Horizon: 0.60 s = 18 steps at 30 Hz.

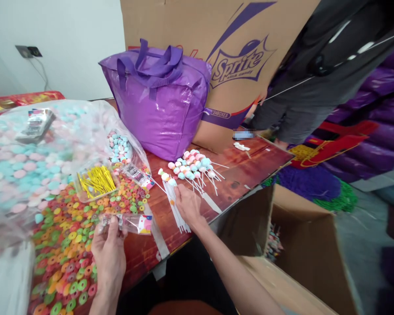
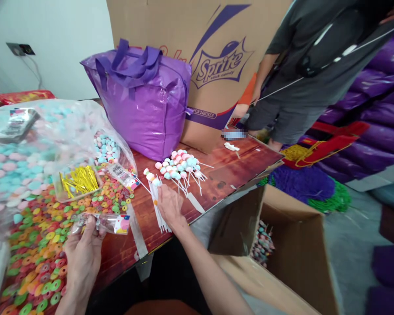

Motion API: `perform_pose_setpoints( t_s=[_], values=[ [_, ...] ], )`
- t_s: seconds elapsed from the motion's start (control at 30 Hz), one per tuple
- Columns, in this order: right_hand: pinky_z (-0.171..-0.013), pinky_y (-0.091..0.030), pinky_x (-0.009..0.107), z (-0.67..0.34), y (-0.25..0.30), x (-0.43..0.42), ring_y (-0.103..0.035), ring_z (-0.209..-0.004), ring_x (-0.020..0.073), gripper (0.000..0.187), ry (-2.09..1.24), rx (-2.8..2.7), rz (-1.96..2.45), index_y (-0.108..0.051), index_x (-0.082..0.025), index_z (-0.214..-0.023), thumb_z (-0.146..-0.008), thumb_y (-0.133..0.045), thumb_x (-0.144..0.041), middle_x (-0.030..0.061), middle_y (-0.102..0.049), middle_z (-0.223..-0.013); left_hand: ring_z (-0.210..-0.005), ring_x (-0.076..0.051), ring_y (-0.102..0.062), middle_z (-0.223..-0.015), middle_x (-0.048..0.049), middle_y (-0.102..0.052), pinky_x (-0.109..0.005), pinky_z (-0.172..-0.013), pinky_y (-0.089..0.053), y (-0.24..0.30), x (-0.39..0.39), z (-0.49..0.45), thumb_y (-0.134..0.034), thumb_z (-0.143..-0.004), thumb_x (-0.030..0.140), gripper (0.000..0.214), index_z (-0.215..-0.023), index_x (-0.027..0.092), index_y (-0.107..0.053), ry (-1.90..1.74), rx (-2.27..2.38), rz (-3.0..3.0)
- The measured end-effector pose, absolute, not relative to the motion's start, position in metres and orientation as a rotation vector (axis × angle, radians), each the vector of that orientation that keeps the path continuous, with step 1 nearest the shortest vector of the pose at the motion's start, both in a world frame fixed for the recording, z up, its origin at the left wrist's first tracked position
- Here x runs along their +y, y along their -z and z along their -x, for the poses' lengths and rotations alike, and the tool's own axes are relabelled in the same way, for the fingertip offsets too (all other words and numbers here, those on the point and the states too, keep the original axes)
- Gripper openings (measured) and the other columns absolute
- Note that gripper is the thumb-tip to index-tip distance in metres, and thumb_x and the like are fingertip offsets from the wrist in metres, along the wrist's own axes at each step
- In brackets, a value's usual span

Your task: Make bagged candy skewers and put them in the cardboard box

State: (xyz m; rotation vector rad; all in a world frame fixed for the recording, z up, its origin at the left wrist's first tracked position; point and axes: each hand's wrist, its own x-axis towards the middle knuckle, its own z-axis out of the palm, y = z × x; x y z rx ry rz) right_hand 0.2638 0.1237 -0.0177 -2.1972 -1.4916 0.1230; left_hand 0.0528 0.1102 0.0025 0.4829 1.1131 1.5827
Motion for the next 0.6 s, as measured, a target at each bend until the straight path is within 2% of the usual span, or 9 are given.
perform_pose_setpoints(
  t_s=[0.17, 0.27, 0.37, 0.43, 0.53, 0.6],
  values=[
    [-0.076, -0.039, 0.032, -0.262, -0.002, 0.117, -0.06, -0.087, 0.0241, 0.029, 0.044, -1.546, 2.14, -0.072, -0.016, -0.086, -0.099, -0.049, -0.029, 0.0126, -0.068, -0.091, -0.059, -0.006, -0.05, -0.075, 0.0039, -0.06, -0.015, -0.047, -0.042, -0.004, 0.111, -0.059, -0.092, -0.056, 0.026, 0.037, -0.081, 0.015, -0.067, -1.506, 1.049, -0.416],
    [-0.083, -0.042, 0.033, -0.249, -0.02, 0.102, -0.06, -0.088, 0.022, 0.029, -0.238, -1.475, 1.857, -0.072, -0.019, -0.089, -0.099, -0.048, -0.03, 0.009, -0.07, -0.091, -0.059, -0.006, -0.053, -0.075, 0.0038, -0.063, -0.016, -0.048, -0.043, -0.003, 0.112, -0.065, -0.091, -0.057, 0.025, 0.035, -0.083, 0.016, -0.069, -1.508, 1.047, -0.363],
    [-0.076, -0.047, 0.028, -0.223, -0.024, 0.086, -0.062, -0.081, 0.0176, 0.021, -0.807, -1.305, 1.512, -0.071, -0.021, -0.1, -0.091, -0.06, -0.037, 0.0033, -0.072, -0.093, -0.061, -0.006, -0.056, -0.078, 0.0043, -0.066, -0.017, -0.053, -0.046, -0.004, 0.113, -0.072, -0.09, -0.06, 0.025, 0.033, -0.084, 0.017, -0.07, -1.519, 1.021, -0.341],
    [-0.069, -0.048, 0.026, -0.205, -0.019, 0.081, -0.061, -0.076, 0.0164, 0.025, -1.023, -1.135, 1.387, -0.07, -0.02, -0.1, -0.082, -0.069, -0.037, 0.0019, -0.071, -0.091, -0.066, -0.008, -0.06, -0.081, 0.0034, -0.068, -0.019, -0.059, -0.049, -0.005, 0.112, -0.075, -0.09, -0.06, 0.026, 0.032, -0.083, 0.016, -0.07, -1.51, 1.003, -0.343],
    [-0.063, -0.044, 0.024, -0.191, -0.011, 0.082, -0.055, -0.067, 0.0141, 0.017, -1.064, -0.935, 1.322, -0.068, -0.017, -0.079, -0.079, -0.068, -0.034, -0.0008, -0.064, -0.072, -0.069, -0.009, -0.062, -0.081, 0.003, -0.07, -0.021, -0.063, -0.051, -0.009, 0.109, -0.075, -0.092, -0.056, 0.025, 0.034, -0.08, 0.017, -0.07, -1.477, 0.972, -0.31],
    [-0.06, -0.041, 0.024, -0.191, -0.008, 0.085, -0.049, -0.061, 0.0123, 0.019, -1.039, -0.88, 1.315, -0.064, -0.018, -0.069, -0.079, -0.067, -0.033, -0.0031, -0.057, -0.063, -0.067, -0.01, -0.061, -0.08, 0.0034, -0.07, -0.021, -0.06, -0.05, -0.011, 0.106, -0.074, -0.093, -0.054, 0.025, 0.035, -0.079, 0.017, -0.07, -1.462, 0.968, -0.245]
  ],
)
